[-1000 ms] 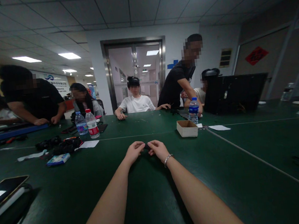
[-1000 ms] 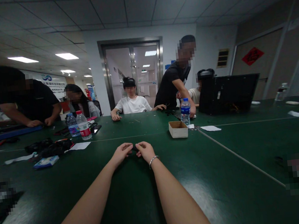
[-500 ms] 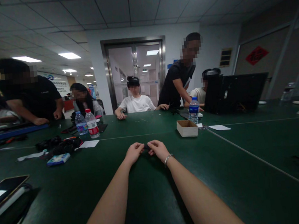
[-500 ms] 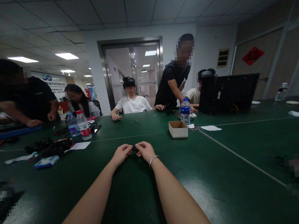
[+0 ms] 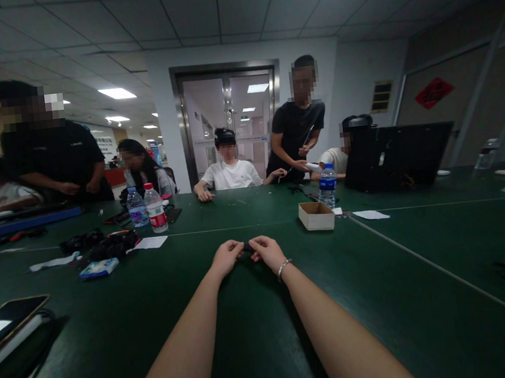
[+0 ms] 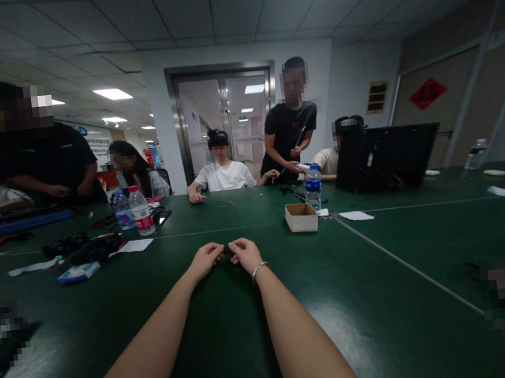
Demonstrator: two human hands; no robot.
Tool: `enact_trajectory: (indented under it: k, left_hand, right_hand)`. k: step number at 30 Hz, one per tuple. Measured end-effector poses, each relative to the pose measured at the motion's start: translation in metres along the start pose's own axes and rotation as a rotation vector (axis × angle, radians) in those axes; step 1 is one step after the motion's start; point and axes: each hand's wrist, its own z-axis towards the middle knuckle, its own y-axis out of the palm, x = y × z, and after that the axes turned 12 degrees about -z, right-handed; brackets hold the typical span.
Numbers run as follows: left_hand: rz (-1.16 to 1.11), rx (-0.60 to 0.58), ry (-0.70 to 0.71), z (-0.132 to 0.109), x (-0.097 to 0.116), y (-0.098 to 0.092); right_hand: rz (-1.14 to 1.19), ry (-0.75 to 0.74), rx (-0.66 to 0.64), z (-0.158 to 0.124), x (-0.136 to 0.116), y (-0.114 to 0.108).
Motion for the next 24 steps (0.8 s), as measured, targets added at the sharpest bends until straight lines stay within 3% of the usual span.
enact_trajectory:
  k: [9, 18, 24]
  left_hand:
    - [-0.026, -0.002, 0.015, -0.010, 0.013, 0.002]
    - [-0.098, -0.024, 0.099, -0.010, 0.013, 0.000]
    - [-0.089, 0.013, 0.001, -0.011, 0.017, 0.003]
  right_hand:
    - [0.027, -0.003, 0.006, 0.001, 0.001, 0.001]
    - [0.042, -0.021, 0.008, 0.004, 0.006, 0.001]
    - [0.054, -0.012, 0.001, 0.003, 0.005, 0.002]
